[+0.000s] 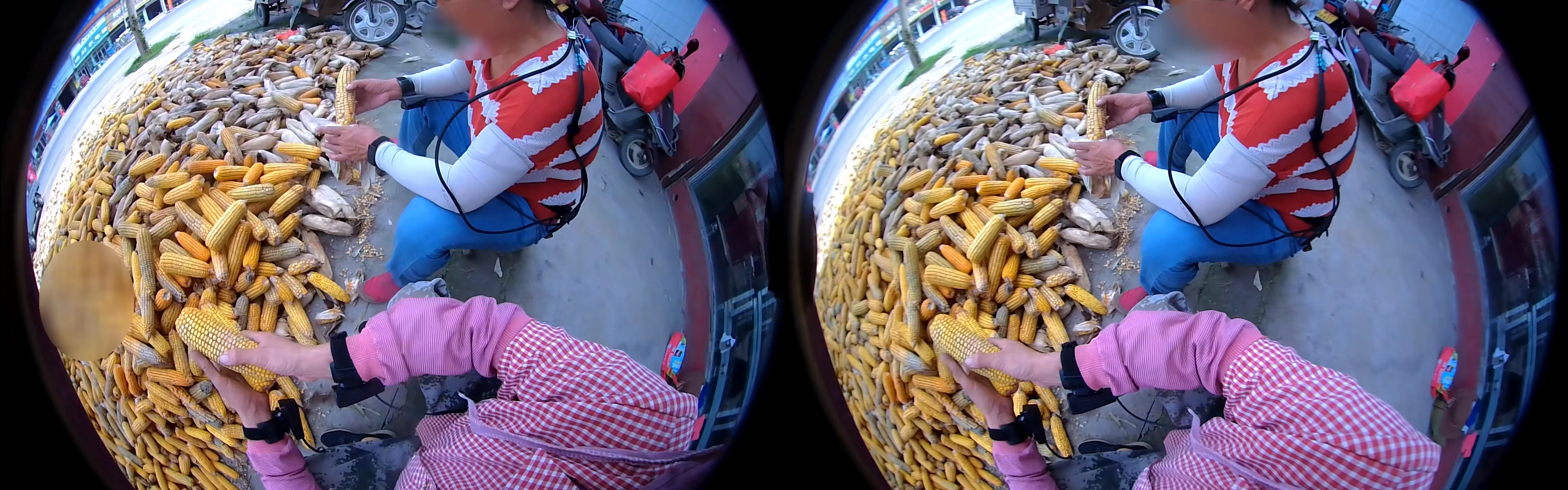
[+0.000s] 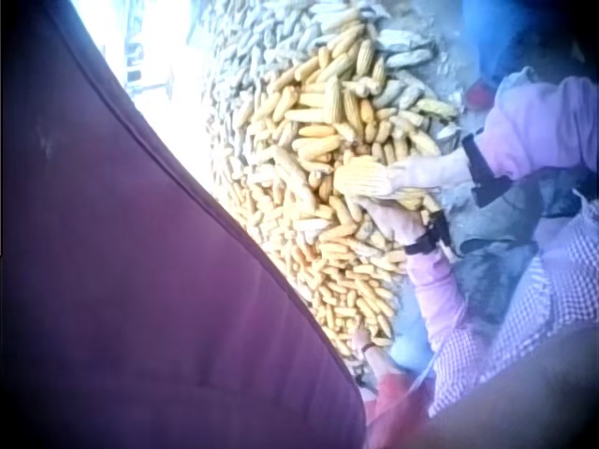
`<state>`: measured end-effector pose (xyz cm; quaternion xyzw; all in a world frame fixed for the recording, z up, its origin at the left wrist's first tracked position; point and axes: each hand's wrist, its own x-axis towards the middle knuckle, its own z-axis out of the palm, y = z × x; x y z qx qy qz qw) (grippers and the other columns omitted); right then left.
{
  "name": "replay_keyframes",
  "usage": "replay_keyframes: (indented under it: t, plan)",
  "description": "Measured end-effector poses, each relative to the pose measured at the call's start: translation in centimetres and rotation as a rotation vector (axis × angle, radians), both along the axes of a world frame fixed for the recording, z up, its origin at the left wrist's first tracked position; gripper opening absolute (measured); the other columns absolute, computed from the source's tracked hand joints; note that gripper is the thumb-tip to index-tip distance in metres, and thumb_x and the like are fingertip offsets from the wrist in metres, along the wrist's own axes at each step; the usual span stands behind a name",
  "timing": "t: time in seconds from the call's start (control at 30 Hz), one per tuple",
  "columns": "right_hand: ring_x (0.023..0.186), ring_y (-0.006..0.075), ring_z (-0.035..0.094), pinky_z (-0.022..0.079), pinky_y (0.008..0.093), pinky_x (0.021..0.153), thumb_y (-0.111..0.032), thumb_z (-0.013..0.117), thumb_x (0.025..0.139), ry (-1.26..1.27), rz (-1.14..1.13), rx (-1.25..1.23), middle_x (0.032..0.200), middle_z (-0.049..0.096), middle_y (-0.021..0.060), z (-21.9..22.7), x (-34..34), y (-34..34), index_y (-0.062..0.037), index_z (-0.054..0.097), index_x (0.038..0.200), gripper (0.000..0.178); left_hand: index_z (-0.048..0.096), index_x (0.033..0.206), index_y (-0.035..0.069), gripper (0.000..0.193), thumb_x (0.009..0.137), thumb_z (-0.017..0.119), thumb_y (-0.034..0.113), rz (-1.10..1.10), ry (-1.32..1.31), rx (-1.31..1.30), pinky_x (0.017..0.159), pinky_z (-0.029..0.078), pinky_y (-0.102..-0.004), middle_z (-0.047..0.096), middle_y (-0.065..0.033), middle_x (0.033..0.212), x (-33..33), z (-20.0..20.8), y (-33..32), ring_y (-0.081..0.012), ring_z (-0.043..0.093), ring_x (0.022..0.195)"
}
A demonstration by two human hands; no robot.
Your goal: The person sits on the ground and shucks corn cobs by hand, peeling back the husks and removing silk. They repeatedly pick up cobs from a large pile, strip them, and place the cleaned cobs aside.
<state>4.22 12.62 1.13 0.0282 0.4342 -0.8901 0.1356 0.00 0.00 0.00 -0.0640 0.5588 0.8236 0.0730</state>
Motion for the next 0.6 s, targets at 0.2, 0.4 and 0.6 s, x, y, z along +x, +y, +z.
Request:
replay_keyframes:
  t: [0.2, 0.4, 0.6]
  plan:
    - [0.128, 0.0187, 0.048, 0.035, 0.0311, 0.11, -0.049, 0.068, 0.088, 0.014, -0.156, 0.117, 0.138, 0.053, 0.0122, 0.1, 0.6, 0.9, 0.0005, 0.029, 0.15, 0.088, 0.037, 0.145, 0.0, 0.067, 0.103, 0.04, 0.051, -0.055, 0.076, 0.011, 0.112, 0.03, -0.038, 0.046, -0.0138, 0.143, 0.1, -1.7, 1.7, -0.0247, 0.043, 0.132]
    - [0.124, 0.0201, 0.052, 0.039, 0.0314, 0.106, -0.043, 0.071, 0.087, -0.09, -0.143, 0.308, 0.137, 0.054, 0.0141, 1.4, 1.2, 1.6, 0.001, 0.026, 0.151, 0.09, 0.041, 0.142, -0.001, 0.064, 0.103, 0.041, 0.05, -0.108, 0.059, 0.119, 0.102, 0.043, -0.0372, 0.054, -0.0133, 0.134, 0.2, -2.7, 2.4, -0.0243, 0.054, 0.12]
    - [0.117, 0.0237, 0.057, 0.045, 0.0332, 0.1, -0.033, 0.071, 0.083, -0.029, -0.076, 0.461, 0.129, 0.059, 0.0176, -1.1, 1.3, 0.2, 0.0013, 0.029, 0.15, 0.086, 0.047, 0.136, 0.001, 0.059, 0.102, 0.042, 0.049, -0.067, 0.017, 0.133, 0.095, 0.048, -0.0346, 0.058, -0.012, 0.125, -1.2, -2.1, 0.7, -0.0216, 0.059, 0.11]
